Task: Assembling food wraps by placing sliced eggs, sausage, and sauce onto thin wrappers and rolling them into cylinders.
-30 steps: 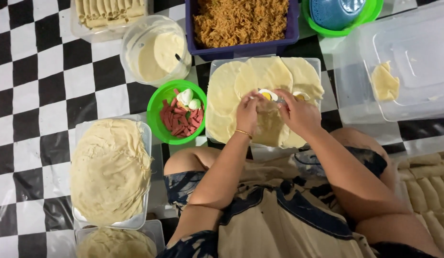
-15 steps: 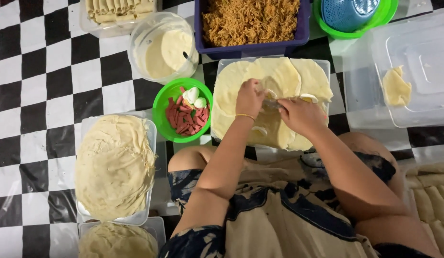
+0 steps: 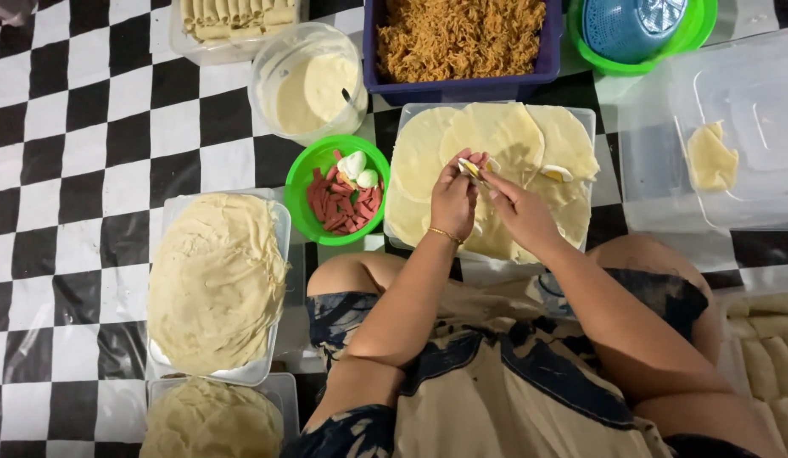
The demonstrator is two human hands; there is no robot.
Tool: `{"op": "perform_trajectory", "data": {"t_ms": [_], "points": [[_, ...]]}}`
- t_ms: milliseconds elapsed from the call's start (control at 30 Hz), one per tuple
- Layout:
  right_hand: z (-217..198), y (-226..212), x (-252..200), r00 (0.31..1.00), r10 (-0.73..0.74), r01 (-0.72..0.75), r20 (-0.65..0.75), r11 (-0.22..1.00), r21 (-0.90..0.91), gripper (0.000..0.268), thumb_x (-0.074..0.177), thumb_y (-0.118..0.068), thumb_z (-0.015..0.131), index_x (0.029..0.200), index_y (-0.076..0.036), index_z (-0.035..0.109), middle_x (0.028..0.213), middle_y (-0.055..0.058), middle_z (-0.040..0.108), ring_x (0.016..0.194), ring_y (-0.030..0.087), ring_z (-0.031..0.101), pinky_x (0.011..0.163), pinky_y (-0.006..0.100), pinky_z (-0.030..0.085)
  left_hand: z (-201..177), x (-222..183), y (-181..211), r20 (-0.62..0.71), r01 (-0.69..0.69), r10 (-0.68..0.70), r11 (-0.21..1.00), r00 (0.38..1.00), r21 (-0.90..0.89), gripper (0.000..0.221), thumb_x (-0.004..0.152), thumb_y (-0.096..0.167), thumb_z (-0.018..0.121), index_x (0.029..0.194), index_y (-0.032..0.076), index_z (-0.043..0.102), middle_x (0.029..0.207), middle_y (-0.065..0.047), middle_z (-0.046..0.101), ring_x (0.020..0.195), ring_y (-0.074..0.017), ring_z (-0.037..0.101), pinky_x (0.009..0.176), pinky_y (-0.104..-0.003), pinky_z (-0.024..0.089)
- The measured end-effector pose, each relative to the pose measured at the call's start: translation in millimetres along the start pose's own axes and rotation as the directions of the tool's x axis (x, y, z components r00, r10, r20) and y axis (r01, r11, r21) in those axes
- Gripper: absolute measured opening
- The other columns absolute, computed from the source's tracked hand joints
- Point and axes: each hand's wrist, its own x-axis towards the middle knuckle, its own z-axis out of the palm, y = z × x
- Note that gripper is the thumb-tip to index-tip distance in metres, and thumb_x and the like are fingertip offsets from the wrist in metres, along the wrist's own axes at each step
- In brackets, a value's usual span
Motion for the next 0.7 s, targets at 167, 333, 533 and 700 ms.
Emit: {"op": "perform_trajectory", "data": {"t_ms": [167,333,533,700], "points": [[-2.4,-19.6,-4.9,0.999,0.032,-0.032,0.013,0.999,-0.014,0.044,0.105,-0.024,0.052,0.148,-0.032,0.059,0.14,0.009,0.065,0.118,0.043,0.062,0.094,0.053,0.054,1.9,-3.3,0.6,-0.03,-0.012,0.01,0.998,0.999,-0.062,0.037,0.1,-0.011,0.042,0.137,-0.014,0.046,0.118,-0.027,0.065,0.125,-0.0419,0.061,0.108,-0.043,0.052],[1.4,-23.5,-0.6,0.996,0.085,-0.08,0.037,0.989,-0.127,0.042,0.106,-0.029,0.051,0.146,-0.037,0.059,0.111,0.012,0.075,0.102,0.042,0.069,0.09,0.055,0.055,-13.0,-2.7,-1.2,-0.047,0.035,-0.042,0.992,0.998,-0.123,0.042,0.1,-0.011,0.042,0.142,-0.012,0.046,0.118,-0.028,0.066,0.125,-0.0427,0.061,0.104,-0.045,0.055],[19.9,-27.5,10.7,0.999,-0.025,0.037,0.032,0.886,-0.462,0.04,0.108,-0.036,0.047,0.148,-0.034,0.05,0.1,0.015,0.077,0.084,0.043,0.072,0.078,0.058,0.057,-45.2,7.1,8.3,0.025,0.159,-0.158,0.952,0.987,-0.263,0.05,0.1,-0.002,0.04,0.15,-0.006,0.043,0.143,-0.03,0.056,0.136,-0.041,0.054,0.107,-0.049,0.053],[41.0,-16.5,37.3,0.985,-0.16,0.159,0.059,0.734,-0.661,0.04,0.11,-0.037,0.038,0.15,-0.039,0.043,0.111,0.014,0.072,0.081,0.042,0.073,0.075,0.056,0.059,-73.5,23.2,28.9,-0.263,0.186,-0.246,0.954,0.933,-0.234,0.04,0.099,0.016,0.059,0.132,-0.006,0.061,0.112,-0.019,0.064,0.091,-0.0274,0.07,0.083,-0.043,0.063]]}}
